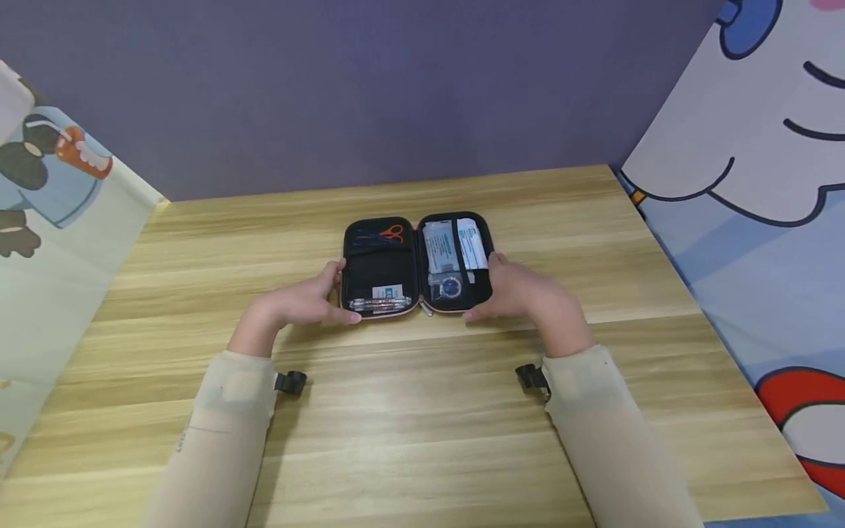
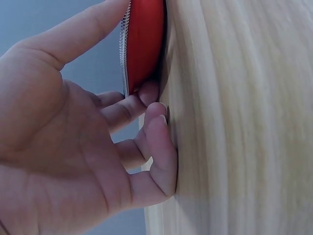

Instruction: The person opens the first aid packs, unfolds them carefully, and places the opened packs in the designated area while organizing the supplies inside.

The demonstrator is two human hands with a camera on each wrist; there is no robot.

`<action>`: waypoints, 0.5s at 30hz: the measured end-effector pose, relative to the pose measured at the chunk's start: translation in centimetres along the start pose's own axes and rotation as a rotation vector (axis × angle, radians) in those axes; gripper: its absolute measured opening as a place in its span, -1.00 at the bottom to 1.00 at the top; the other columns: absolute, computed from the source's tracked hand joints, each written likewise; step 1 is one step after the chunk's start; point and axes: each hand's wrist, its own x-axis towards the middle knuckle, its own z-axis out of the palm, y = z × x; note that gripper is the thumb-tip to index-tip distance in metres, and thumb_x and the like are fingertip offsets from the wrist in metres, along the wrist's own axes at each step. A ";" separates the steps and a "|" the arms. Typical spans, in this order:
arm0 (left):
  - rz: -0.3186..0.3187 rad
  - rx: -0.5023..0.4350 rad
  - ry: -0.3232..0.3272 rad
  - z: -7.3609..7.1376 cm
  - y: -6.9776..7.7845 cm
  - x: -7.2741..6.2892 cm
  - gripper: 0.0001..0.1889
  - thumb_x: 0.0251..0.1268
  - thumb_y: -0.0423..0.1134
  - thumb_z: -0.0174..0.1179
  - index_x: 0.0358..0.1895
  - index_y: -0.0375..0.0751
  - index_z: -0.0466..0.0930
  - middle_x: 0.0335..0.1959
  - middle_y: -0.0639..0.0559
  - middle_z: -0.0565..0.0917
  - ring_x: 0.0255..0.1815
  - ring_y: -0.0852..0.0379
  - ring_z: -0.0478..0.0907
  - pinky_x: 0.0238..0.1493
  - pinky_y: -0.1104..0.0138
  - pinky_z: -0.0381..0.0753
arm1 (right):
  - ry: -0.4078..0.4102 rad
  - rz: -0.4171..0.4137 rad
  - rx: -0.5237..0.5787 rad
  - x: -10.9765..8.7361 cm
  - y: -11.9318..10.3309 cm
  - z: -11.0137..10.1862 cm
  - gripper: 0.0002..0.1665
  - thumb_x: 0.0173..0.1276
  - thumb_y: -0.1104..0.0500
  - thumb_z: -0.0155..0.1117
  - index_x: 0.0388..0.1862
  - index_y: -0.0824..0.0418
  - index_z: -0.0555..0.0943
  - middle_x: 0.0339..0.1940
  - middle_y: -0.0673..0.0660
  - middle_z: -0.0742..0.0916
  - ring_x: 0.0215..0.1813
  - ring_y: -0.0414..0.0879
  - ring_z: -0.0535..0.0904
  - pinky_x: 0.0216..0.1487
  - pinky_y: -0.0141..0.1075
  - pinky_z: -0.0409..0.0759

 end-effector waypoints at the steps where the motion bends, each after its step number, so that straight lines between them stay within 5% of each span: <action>1: 0.003 -0.008 -0.001 0.0 0.0 0.1 0.35 0.29 0.10 0.49 0.76 -0.11 -0.49 0.81 -0.25 -0.19 0.82 -0.23 -0.20 0.79 -0.14 -0.09 | 0.007 0.006 -0.006 0.0 0.1 0.1 0.67 0.19 -0.34 0.61 0.69 0.58 -0.24 0.67 0.63 0.18 0.65 0.53 0.20 0.64 0.34 0.25; 5: 0.021 -0.029 -0.006 -0.1 0.0 0.3 0.35 0.29 0.06 0.50 0.75 -0.13 -0.49 0.80 -0.27 -0.18 0.82 -0.22 -0.21 0.79 -0.13 -0.11 | 0.038 0.030 -0.023 0.1 0.6 0.3 0.59 0.22 -0.30 0.60 0.69 0.59 -0.17 0.60 0.65 0.31 0.59 0.52 0.32 0.58 0.33 0.37; 15: 0.012 -0.030 0.001 -0.1 -0.2 0.3 0.34 0.27 0.05 0.52 0.75 -0.12 -0.44 0.79 -0.30 -0.08 0.81 -0.26 -0.15 0.79 -0.15 -0.08 | 0.020 0.051 -0.047 0.5 0.6 -0.1 0.60 0.18 -0.36 0.60 0.69 0.58 -0.10 0.63 0.64 0.25 0.62 0.54 0.22 0.62 0.36 0.27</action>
